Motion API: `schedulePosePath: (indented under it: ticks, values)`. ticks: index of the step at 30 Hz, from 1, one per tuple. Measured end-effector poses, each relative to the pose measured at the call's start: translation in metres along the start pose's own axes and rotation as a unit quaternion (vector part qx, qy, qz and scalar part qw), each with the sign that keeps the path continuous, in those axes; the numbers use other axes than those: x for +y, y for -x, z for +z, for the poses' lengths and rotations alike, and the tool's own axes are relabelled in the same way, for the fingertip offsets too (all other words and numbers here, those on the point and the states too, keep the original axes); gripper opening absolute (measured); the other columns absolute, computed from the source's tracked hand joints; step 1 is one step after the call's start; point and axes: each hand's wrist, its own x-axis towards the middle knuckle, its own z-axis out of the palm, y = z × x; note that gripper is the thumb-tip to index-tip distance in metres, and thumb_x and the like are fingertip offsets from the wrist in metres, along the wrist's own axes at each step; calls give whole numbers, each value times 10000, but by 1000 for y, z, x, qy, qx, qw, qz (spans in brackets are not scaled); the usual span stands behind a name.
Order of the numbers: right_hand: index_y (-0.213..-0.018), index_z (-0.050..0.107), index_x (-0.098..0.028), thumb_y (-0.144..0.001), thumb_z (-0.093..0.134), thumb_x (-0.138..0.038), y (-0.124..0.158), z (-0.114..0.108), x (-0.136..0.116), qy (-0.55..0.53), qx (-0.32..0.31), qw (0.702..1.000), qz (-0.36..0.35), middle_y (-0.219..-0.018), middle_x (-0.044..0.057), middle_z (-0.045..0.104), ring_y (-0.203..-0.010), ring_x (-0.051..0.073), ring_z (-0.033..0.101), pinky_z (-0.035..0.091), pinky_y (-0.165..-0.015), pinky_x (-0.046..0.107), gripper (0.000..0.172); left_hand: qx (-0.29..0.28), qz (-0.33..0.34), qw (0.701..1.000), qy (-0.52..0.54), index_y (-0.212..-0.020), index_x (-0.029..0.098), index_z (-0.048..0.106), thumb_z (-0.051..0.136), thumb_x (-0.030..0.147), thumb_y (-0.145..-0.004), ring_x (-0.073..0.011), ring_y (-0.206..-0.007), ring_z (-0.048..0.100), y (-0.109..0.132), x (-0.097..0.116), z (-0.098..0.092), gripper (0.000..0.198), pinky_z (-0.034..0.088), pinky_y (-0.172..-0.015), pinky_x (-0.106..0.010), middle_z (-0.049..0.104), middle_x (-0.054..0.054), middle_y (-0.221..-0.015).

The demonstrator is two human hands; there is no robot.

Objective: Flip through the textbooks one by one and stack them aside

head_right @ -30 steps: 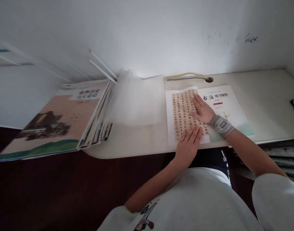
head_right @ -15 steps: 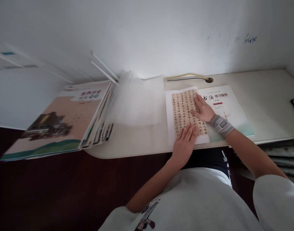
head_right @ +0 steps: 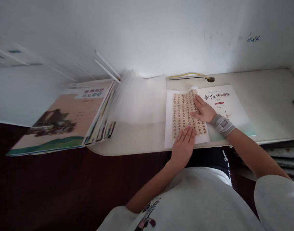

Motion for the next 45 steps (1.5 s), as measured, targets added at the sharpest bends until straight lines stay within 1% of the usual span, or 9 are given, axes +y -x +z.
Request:
schedulePosePath:
  ticks: [9, 17, 28, 32, 34, 36, 39, 42, 45]
  values:
    - [-1478, 206, -150, -815, 343, -716, 2, -1, -4, 2, -12, 999, -42, -1537, 108, 185, -1414, 287, 149, 214, -1147, 494, 882, 9, -3, 1000, -10, -1333, 103, 463, 339, 111, -916, -243, -1330, 368, -1, 10, -2, 435, 346, -1092, -431, 442, -134, -1405]
    - [-1441, 314, -141, -818, 121, -750, -28, 10, 23, -36, 66, 992, 98, -1485, 106, 333, -1398, 295, 215, 190, -1155, 499, 892, 50, 38, 998, -3, -1304, 96, 492, 322, 123, -930, -235, -1298, 422, -4, 9, 8, 412, 370, -1075, -423, 496, -99, -1367]
    - [-1444, 238, -32, -860, 78, -681, -44, 8, 4, 156, -28, 985, 63, -1514, 204, 216, -1396, 319, 204, 207, -1117, 486, 887, -7, 27, 999, 23, -1323, 101, 464, 334, 130, -922, -237, -1335, 367, -1, 11, 5, 423, 335, -1091, -439, 476, -134, -1383]
    - [-1450, 226, -35, -857, 94, -690, -44, 7, 2, 160, -38, 983, 78, -1516, 196, 215, -1402, 311, 187, 187, -1127, 477, 893, -27, 9, 996, 85, -1345, 133, 428, 414, 349, -923, -278, -1365, 309, 5, -19, -16, 474, 310, -1094, -472, 415, -141, -1434]
    - [-1446, 238, -39, -855, 92, -692, -45, 7, 3, 149, -27, 985, 84, -1514, 193, 223, -1400, 305, 200, 202, -1123, 480, 893, 1, -87, 989, 120, -1369, 132, 383, 442, 423, -904, -289, -1366, 305, 13, -52, -26, 552, 304, -1091, -481, 402, -178, -1435]
    - [-1434, 264, -27, -851, 90, -698, -45, 7, 4, 133, -8, 987, 89, -1506, 205, 238, -1394, 307, 219, 222, -1117, 479, 906, 52, -250, 954, 160, -1390, 111, 338, 469, 417, -890, -311, -1329, 363, 21, -87, -30, 600, 325, -1069, -492, 407, -217, -1416]
    - [-1414, 297, -7, -846, 94, -705, -41, 7, 3, 107, 18, 990, 89, -1485, 230, 273, -1381, 316, 253, 251, -1108, 480, 923, 7, -403, 857, 319, -1395, 142, 328, 576, 356, -825, -289, -1141, 553, 27, -125, -24, 657, 430, -971, -477, 527, -195, -1301]
    - [-1405, 312, 6, -852, 99, -697, -26, 10, -3, 85, 24, 993, 84, -1466, 247, 301, -1368, 325, 280, 269, -1103, 486, 919, -19, -432, 744, 509, -1362, 161, 385, 647, 337, -765, -252, -1016, 619, 21, -135, -14, 676, 478, -910, -438, 625, -147, -1159]
    - [-1394, 334, 15, -859, 128, -687, -1, 16, -18, 65, 23, 996, 64, -1473, 253, 281, -1385, 337, 231, 251, -1114, 503, 906, -18, -388, 649, 654, -1318, 173, 448, 666, 403, -745, -263, -1019, 622, 8, -127, -11, 654, 482, -902, -449, 652, -129, -1126]
